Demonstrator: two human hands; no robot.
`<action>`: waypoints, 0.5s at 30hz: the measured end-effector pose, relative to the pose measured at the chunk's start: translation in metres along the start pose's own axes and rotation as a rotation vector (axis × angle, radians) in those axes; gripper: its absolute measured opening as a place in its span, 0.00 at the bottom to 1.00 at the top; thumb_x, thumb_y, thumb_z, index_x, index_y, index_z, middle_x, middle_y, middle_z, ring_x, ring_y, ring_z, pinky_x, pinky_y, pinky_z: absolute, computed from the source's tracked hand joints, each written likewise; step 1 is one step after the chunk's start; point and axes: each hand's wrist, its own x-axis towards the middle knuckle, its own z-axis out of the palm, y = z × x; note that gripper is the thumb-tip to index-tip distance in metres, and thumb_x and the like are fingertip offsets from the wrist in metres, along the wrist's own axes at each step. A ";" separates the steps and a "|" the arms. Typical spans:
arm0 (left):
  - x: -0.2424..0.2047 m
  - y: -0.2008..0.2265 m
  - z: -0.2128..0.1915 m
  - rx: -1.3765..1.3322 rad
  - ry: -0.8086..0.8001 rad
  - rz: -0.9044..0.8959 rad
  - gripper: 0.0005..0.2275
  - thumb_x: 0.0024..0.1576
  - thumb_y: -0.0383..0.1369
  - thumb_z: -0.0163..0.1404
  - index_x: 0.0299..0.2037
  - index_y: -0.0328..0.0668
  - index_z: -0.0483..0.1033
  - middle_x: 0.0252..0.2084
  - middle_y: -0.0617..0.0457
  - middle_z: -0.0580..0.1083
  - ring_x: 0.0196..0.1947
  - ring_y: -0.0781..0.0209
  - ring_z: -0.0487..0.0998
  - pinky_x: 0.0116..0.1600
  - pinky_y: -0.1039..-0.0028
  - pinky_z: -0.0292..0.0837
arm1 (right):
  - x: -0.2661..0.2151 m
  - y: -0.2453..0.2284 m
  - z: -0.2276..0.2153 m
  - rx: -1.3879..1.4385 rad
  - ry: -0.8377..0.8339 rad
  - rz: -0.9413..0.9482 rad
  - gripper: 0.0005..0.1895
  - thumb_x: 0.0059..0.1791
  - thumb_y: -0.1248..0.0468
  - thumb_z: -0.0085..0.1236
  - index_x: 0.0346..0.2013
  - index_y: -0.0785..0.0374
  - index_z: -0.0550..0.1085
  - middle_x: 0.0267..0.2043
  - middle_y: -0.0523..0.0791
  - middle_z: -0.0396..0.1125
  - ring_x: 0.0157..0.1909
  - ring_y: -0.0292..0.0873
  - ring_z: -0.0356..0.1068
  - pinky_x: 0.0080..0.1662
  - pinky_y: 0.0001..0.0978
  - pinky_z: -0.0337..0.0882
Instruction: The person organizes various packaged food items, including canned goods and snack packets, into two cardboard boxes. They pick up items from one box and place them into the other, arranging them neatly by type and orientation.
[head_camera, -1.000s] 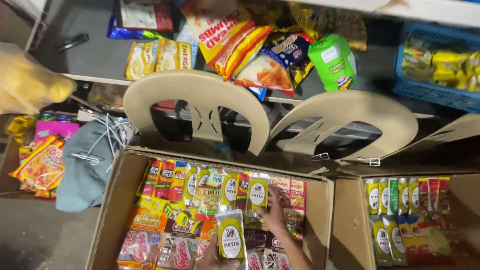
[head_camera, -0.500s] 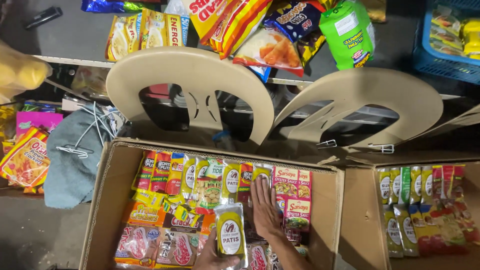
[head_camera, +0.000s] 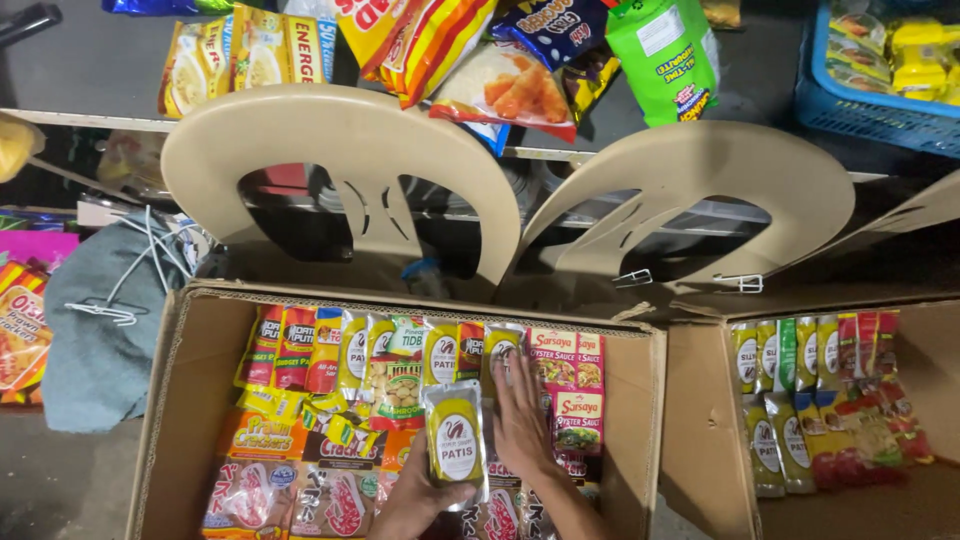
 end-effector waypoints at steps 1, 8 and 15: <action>0.004 0.007 0.007 0.000 -0.003 0.000 0.45 0.41 0.11 0.62 0.70 0.44 0.53 0.59 0.51 0.73 0.60 0.59 0.74 0.62 0.64 0.74 | -0.007 0.005 0.004 -0.001 0.001 0.002 0.45 0.49 0.70 0.50 0.76 0.59 0.38 0.81 0.54 0.27 0.80 0.53 0.26 0.73 0.55 0.35; 0.041 0.043 0.062 0.282 -0.102 0.026 0.44 0.42 0.17 0.63 0.72 0.44 0.56 0.64 0.46 0.69 0.62 0.52 0.75 0.60 0.62 0.75 | -0.034 0.039 0.010 1.234 0.119 0.249 0.38 0.51 0.69 0.53 0.75 0.51 0.53 0.71 0.55 0.60 0.64 0.54 0.69 0.57 0.47 0.74; 0.060 0.060 0.108 0.830 0.047 0.127 0.48 0.48 0.26 0.65 0.75 0.41 0.42 0.70 0.42 0.56 0.68 0.45 0.63 0.72 0.65 0.61 | -0.002 0.051 -0.042 0.974 0.009 0.362 0.43 0.46 0.77 0.52 0.72 0.42 0.56 0.77 0.44 0.48 0.71 0.47 0.59 0.61 0.39 0.74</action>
